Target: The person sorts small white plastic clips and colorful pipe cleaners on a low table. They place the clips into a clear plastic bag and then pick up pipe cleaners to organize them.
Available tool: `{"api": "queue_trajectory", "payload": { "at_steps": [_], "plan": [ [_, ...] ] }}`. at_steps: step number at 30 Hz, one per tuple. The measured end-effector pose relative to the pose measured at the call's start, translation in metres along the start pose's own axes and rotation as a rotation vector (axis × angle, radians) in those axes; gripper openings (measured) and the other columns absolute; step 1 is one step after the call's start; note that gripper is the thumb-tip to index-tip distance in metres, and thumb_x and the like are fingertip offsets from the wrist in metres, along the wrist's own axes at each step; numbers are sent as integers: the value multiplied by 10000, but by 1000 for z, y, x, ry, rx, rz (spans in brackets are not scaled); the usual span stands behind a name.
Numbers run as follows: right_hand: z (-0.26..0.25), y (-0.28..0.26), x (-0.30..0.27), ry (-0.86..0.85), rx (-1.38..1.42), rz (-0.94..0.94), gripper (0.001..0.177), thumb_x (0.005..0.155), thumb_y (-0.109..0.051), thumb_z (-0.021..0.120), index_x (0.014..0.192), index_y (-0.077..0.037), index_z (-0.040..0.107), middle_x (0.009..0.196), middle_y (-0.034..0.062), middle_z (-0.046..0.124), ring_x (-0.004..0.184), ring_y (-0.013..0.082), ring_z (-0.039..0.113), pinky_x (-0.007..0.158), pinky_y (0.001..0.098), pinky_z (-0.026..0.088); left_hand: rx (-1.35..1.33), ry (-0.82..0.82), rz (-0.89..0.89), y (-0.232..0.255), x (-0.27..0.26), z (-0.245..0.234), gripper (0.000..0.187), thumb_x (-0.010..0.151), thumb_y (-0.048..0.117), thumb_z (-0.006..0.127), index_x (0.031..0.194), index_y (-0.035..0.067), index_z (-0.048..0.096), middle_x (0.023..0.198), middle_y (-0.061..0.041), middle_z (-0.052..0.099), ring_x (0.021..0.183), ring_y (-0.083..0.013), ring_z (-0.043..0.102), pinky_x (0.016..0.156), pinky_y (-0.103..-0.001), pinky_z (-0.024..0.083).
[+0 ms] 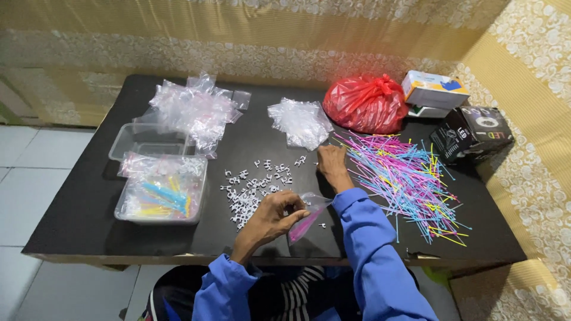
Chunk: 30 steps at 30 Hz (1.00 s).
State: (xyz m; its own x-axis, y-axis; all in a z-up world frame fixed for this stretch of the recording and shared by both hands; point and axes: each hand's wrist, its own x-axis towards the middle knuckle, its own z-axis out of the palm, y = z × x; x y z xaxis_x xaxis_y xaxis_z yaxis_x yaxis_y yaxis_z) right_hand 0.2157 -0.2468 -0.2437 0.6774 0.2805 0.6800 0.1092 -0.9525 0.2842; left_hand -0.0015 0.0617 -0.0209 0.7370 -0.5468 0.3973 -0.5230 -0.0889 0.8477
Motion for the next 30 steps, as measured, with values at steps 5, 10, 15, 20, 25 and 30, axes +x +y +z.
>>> {"api": "queue_trajectory", "payload": {
  "at_steps": [5,10,15,20,25,30],
  "plan": [
    [-44,-3,24,-369,-63,24,95,824,-221,595,825,-202,688,734,25,696,706,264,713,746,523,475,-31,3,5,-1,-3,-4,76,875,98,755,824,53,720,719,-158,669,648,-263,655,599,-363,524],
    [-62,15,15,-363,-15,9,164,915,-255,568,844,-210,709,733,47,703,716,270,729,711,502,496,-18,-4,24,-2,-3,-1,80,858,94,768,817,51,714,712,-150,667,638,-266,657,585,-359,526],
    [-36,49,8,-649,309,399,199,861,-282,616,864,-390,782,895,-6,781,922,327,762,789,458,610,1,-10,19,0,-3,0,104,878,132,759,831,52,710,719,-166,662,630,-291,653,576,-380,510],
    [-75,51,7,-626,549,506,215,877,-295,659,1032,-354,795,1021,37,785,1019,361,739,874,508,597,12,-21,11,1,-1,6,124,881,145,764,819,52,709,710,-166,670,626,-288,656,570,-376,503],
    [-95,30,16,-539,633,486,202,919,-278,693,1090,-289,800,1078,87,774,1040,378,726,886,520,585,-2,-41,-34,6,1,8,115,893,124,753,815,46,721,724,-161,694,636,-250,656,575,-344,505],
    [-50,15,10,-375,572,428,131,934,-278,697,1019,-248,792,1000,74,753,975,343,723,844,484,612,22,-28,-8,6,2,7,135,887,155,764,815,56,707,710,-166,667,624,-296,650,569,-384,496]
  ]
}}
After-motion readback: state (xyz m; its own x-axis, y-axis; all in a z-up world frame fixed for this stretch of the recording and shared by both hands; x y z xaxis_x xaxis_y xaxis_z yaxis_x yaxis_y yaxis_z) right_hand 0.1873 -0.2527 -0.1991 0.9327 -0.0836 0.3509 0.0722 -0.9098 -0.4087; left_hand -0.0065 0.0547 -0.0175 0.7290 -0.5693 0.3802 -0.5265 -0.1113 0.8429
